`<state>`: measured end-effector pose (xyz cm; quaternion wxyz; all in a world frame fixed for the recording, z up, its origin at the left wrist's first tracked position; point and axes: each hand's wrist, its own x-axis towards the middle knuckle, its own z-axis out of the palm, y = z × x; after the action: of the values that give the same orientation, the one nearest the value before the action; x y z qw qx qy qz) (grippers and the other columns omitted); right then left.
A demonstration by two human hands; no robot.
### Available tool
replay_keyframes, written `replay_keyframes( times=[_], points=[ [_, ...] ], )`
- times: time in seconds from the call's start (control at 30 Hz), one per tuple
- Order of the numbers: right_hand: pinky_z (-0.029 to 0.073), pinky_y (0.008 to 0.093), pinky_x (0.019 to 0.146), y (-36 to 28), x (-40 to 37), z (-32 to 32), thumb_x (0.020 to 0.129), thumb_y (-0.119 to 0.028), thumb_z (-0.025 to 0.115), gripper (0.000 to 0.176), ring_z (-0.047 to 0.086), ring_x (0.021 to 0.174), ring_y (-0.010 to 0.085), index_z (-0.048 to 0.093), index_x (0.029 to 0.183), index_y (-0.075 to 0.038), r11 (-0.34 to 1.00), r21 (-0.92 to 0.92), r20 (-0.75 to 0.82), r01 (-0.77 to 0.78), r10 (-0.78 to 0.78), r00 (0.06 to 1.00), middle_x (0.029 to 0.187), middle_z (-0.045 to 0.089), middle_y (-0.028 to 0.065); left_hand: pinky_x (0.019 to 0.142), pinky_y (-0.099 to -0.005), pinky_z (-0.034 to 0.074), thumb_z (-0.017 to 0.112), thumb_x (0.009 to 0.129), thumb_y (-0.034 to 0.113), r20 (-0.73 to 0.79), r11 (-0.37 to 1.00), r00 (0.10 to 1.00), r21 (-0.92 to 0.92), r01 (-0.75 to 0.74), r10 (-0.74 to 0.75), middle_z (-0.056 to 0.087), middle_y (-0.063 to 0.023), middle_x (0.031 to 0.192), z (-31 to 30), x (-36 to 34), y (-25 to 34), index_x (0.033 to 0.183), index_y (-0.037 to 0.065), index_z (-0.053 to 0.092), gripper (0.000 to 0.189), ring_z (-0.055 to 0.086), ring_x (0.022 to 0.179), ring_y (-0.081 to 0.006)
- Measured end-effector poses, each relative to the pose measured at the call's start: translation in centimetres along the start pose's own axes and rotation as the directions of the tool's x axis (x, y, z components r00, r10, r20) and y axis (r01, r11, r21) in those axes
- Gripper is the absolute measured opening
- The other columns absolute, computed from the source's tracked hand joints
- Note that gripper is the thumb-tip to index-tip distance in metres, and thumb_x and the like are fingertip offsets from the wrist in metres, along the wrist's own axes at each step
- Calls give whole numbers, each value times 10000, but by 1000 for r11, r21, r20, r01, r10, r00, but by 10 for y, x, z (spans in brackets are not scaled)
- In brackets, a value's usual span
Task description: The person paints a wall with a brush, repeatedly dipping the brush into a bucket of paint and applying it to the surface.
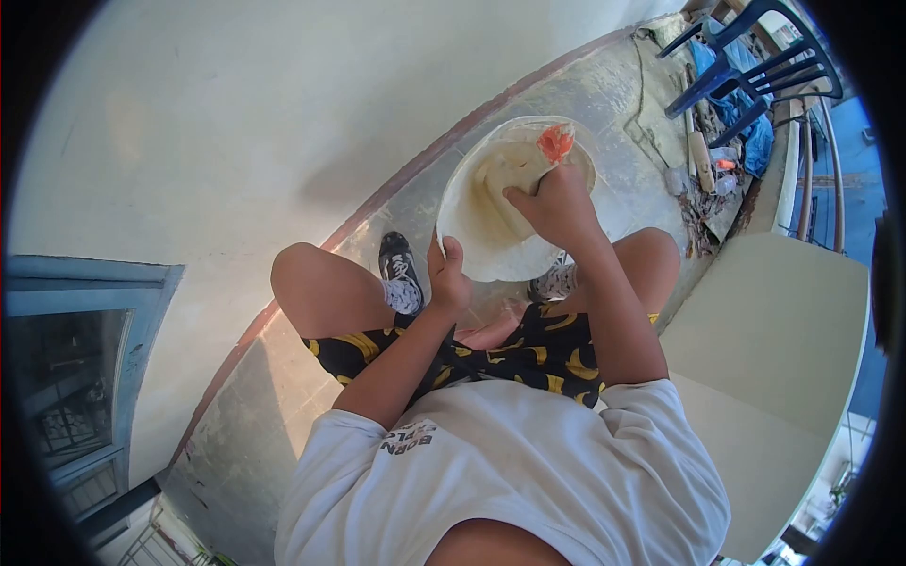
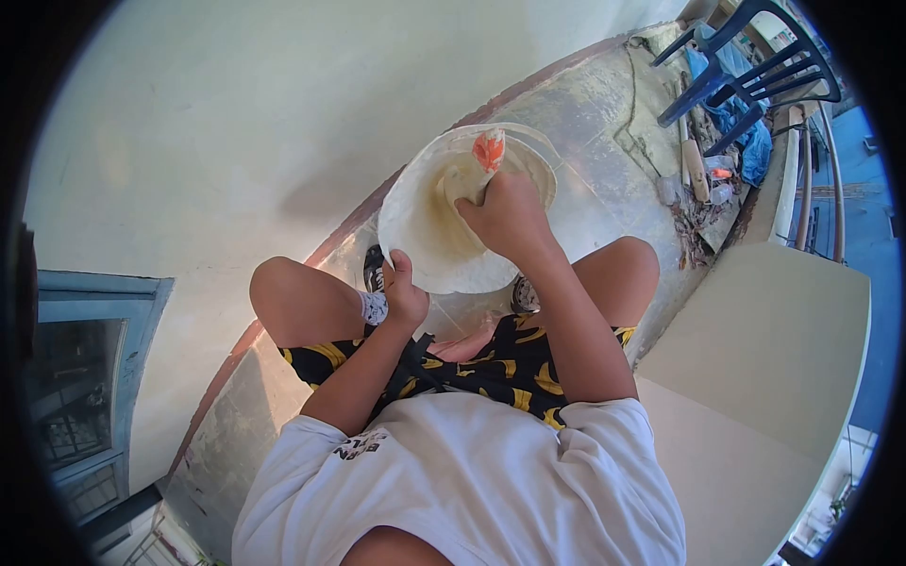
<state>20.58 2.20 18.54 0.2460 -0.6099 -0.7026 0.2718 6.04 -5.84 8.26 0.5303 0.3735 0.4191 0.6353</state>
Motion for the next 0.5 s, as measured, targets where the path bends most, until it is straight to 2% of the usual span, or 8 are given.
replay_keyframes(
  times=[0.07, 0.13, 0.27, 0.33, 0.5],
  points=[
    [454, 410, 557, -3, 1, -1, 688, -203, 682, 343, 560, 535, 363, 552, 579, 94, 999, -48, 12, -23, 24, 1000, 544, 538, 226, 946, -310, 360, 386, 932, 467, -17, 999, 1000, 48, -5, 6, 481, -139, 1222, -1, 1, 0, 1279, -39, 357, 614, 475, 1114, -191],
    [453, 408, 548, -4, 1, -2, 685, -204, 684, 349, 556, 524, 363, 551, 575, 99, 1000, -22, 8, -22, 22, 1000, 535, 532, 228, 951, -310, 353, 381, 933, 466, -2, 1000, 1000, -24, -5, 5, 482, -140, 1221, -2, 2, -1, 1280, -38, 357, 612, 473, 1114, -193],
    [453, 406, 542, -5, 3, -2, 686, -203, 684, 350, 555, 519, 365, 551, 575, 101, 999, -12, -15, 34, -34, 999, 535, 533, 228, 949, -309, 354, 379, 936, 461, 7, 999, 1000, -44, -27, 28, 485, -143, 1219, -3, 2, 1, 1275, -39, 365, 604, 471, 1115, -193],
    [455, 407, 545, -9, 3, -3, 685, -204, 684, 346, 558, 521, 363, 558, 580, 100, 999, -36, 1, 20, -20, 1000, 537, 533, 230, 948, -307, 354, 376, 937, 461, -26, 997, 999, 61, -37, 39, 487, -143, 1217, -4, 2, 3, 1268, -41, 373, 602, 471, 1118, -193],
    [462, 405, 552, -6, 5, 2, 679, -212, 687, 346, 569, 538, 360, 563, 577, 94, 997, -3, -37, 77, -77, 996, 544, 541, 229, 947, -309, 359, 371, 939, 458, -8, 998, 998, 2, -64, 64, 488, -143, 1217, -6, 2, 6, 1271, -45, 370, 602, 476, 1114, -193]
  ],
)
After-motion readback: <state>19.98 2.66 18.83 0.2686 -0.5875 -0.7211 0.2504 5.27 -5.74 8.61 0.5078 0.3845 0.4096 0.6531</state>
